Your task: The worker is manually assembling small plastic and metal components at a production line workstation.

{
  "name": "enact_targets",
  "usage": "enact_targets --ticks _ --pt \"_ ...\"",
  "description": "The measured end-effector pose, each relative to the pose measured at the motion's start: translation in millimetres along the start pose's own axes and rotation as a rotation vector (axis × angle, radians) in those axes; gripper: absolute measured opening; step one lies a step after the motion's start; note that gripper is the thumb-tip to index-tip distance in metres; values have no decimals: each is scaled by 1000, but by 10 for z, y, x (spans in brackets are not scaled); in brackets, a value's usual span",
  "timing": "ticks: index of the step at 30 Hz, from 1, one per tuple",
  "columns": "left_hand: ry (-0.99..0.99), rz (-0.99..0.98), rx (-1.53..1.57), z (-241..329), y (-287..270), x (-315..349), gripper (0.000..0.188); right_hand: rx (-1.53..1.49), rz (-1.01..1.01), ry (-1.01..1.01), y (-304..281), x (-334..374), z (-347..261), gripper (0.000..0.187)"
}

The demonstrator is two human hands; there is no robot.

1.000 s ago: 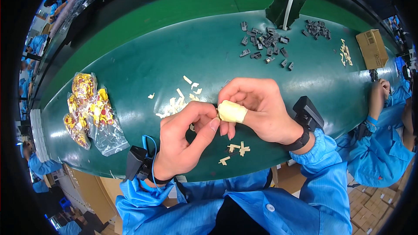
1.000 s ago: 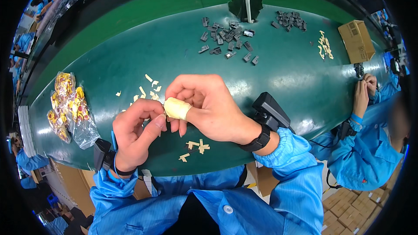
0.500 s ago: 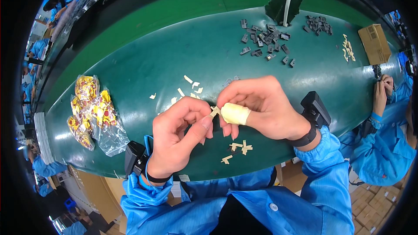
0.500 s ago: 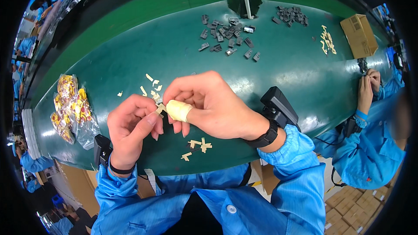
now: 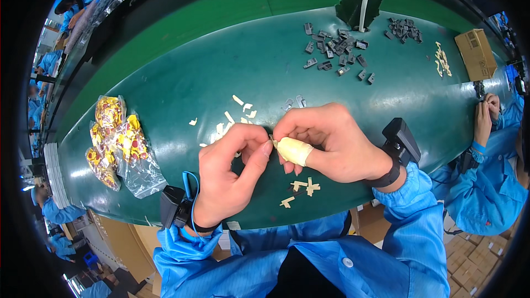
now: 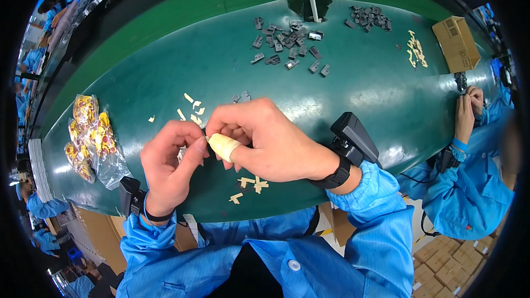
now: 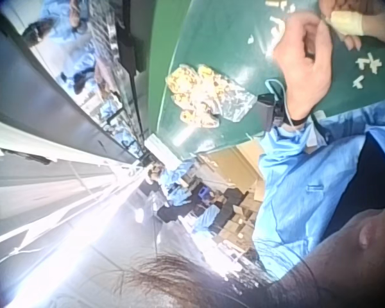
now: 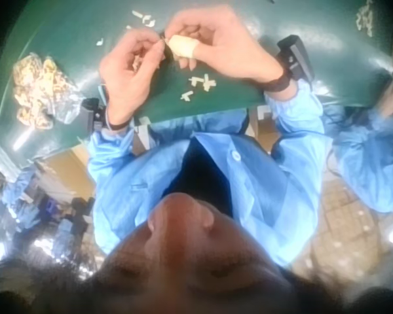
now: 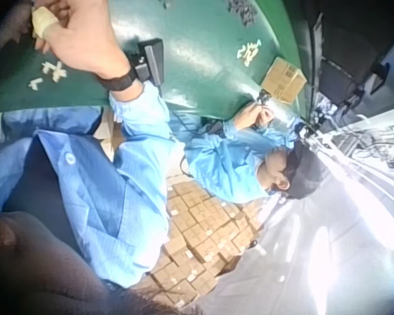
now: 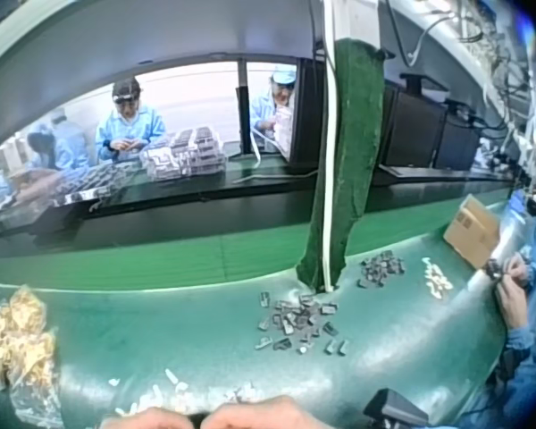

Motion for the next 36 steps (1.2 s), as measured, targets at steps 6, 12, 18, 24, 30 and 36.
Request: enact_targets --ticks 6,12,18,24,30,36 --pt "18 -95 20 23 38 -1 12 26 -18 11 -27 6 11 11" --pt "16 -61 37 35 53 0 9 129 28 -85 0 -2 -28 8" --pt "-39 -117 52 29 27 -7 13 134 50 -131 13 -4 -49 7" --pt "7 -109 39 49 40 -12 13 202 45 -151 -2 -1 -44 5" --pt "9 -123 15 66 34 -21 13 210 60 -176 6 -3 -61 4" --pt "-40 -129 85 57 27 -21 14 200 66 -198 12 -1 -62 4"
Point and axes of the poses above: each hand's wrist, its own x-axis away from the middle knuckle, its own y-axis out of the palm, z = x × y, the point moved 5 cm from there along -x, towards the middle knuckle, and after that the axes turned 1 degree about z, right-handed, at the moved point
